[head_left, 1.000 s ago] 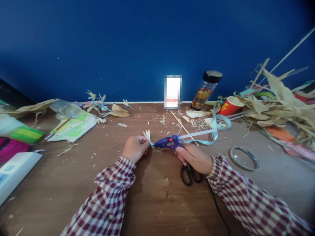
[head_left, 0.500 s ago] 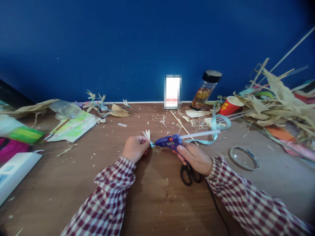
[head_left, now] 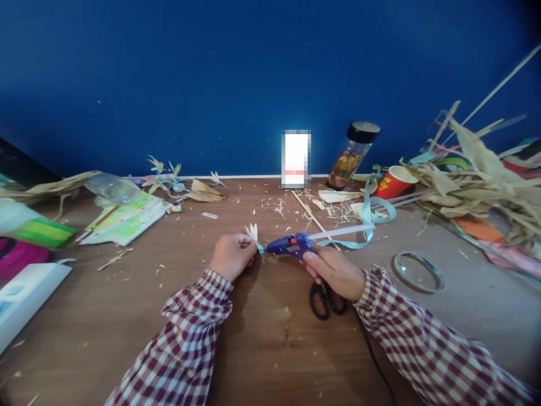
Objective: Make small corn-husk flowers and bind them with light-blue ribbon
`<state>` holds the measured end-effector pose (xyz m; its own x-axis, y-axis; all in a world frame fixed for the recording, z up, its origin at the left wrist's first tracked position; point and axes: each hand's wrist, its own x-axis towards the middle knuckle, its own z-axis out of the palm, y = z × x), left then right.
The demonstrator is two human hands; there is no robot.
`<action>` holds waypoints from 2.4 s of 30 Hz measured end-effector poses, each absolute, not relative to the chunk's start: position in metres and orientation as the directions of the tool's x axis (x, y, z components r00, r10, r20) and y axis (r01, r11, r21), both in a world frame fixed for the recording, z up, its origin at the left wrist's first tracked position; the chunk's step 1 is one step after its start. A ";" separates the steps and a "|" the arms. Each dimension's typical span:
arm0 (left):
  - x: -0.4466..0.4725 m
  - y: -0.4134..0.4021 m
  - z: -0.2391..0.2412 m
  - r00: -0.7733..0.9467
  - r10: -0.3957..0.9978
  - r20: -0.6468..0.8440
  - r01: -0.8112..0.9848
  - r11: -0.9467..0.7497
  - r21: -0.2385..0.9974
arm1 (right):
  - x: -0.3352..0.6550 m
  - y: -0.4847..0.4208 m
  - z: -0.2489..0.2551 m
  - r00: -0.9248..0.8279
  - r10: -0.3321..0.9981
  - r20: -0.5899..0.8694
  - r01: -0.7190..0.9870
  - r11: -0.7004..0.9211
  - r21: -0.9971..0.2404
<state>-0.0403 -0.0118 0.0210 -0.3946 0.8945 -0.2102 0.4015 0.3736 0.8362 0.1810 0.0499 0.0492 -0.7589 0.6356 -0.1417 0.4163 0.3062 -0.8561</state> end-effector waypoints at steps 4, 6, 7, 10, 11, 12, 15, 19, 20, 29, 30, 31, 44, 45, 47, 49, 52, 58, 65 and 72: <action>-0.041 -0.011 0.021 -0.392 0.895 -0.212 0.394 0.372 0.841 | 0.182 0.051 0.051 -0.752 0.645 -0.137 0.427 0.318 -0.847; -0.040 -0.011 0.022 -0.393 0.894 -0.215 0.389 0.374 0.842 | 0.183 0.051 0.052 -0.743 0.654 -0.143 0.427 0.298 -0.854; -0.040 -0.011 0.022 -0.395 0.893 -0.217 0.389 0.377 0.841 | 0.183 0.051 0.053 -0.739 0.658 -0.146 0.425 0.287 -0.859; -0.039 -0.011 0.025 -0.401 0.890 -0.217 0.402 0.384 0.832 | 0.181 0.050 0.052 -0.741 0.657 -0.138 0.416 0.288 -0.863; -0.038 -0.011 0.025 -0.403 0.888 -0.223 0.399 0.389 0.830 | 0.181 0.049 0.051 -0.747 0.654 -0.124 0.411 0.307 -0.859; -0.038 -0.011 0.026 -0.403 0.886 -0.228 0.393 0.393 0.831 | 0.180 0.049 0.051 -0.753 0.649 -0.104 0.406 0.335 -0.851; -0.038 -0.010 0.025 -0.395 0.887 -0.240 0.368 0.392 0.843 | 0.177 0.048 0.050 -0.773 0.633 -0.049 0.405 0.432 -0.806; -0.037 -0.010 0.025 -0.388 0.890 -0.241 0.356 0.386 0.851 | 0.174 0.048 0.055 -0.794 0.606 -0.052 0.423 0.489 -0.763; -0.037 -0.010 0.026 -0.390 0.889 -0.240 0.359 0.386 0.850 | 0.174 0.049 0.056 -0.799 0.598 -0.057 0.426 0.497 -0.756; -0.036 -0.010 0.026 -0.411 0.877 -0.250 0.341 0.402 0.850 | 0.175 0.049 0.051 -0.771 0.636 -0.025 0.410 0.466 -0.784; -0.036 -0.010 0.026 -0.416 0.873 -0.255 0.332 0.407 0.851 | 0.175 0.049 0.051 -0.773 0.634 -0.023 0.409 0.471 -0.782; -0.036 -0.010 0.026 -0.416 0.872 -0.256 0.330 0.408 0.851 | 0.174 0.048 0.051 -0.775 0.632 -0.023 0.411 0.476 -0.778; -0.037 -0.011 0.026 -0.391 0.894 -0.220 0.395 0.379 0.837 | 0.178 0.048 0.054 -0.759 0.651 -0.014 0.421 0.475 -0.773; -0.037 -0.011 0.026 -0.390 0.895 -0.215 0.405 0.377 0.833 | 0.178 0.048 0.054 -0.758 0.652 -0.017 0.422 0.469 -0.776; -0.037 -0.011 0.027 -0.393 0.893 -0.218 0.402 0.380 0.833 | 0.179 0.048 0.054 -0.761 0.648 -0.022 0.426 0.474 -0.771; -0.037 -0.011 0.027 -0.394 0.890 -0.231 0.375 0.385 0.843 | 0.179 0.048 0.054 -0.771 0.636 -0.024 0.431 0.494 -0.755; -0.036 -0.011 0.029 -0.391 0.889 -0.239 0.348 0.384 0.855 | 0.179 0.049 0.054 -0.785 0.619 -0.029 0.438 0.521 -0.733; -0.036 -0.011 0.030 -0.391 0.891 -0.230 0.371 0.382 0.846 | 0.180 0.049 0.059 -0.797 0.603 -0.028 0.434 0.541 -0.720; -0.039 -0.011 0.024 -0.377 0.904 -0.203 0.417 0.361 0.834 | 0.182 0.049 0.059 -0.780 0.624 -0.043 0.458 0.523 -0.719; -0.037 -0.011 0.026 -0.393 0.890 -0.232 0.367 0.384 0.847 | 0.179 0.048 0.058 -0.785 0.617 -0.048 0.459 0.529 -0.714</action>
<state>-0.0374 -0.0112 0.0261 -0.3930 0.8897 -0.2323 0.3675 0.3835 0.8473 0.1788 0.0482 0.0577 -0.7853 0.6172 -0.0482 0.4592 0.5285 -0.7140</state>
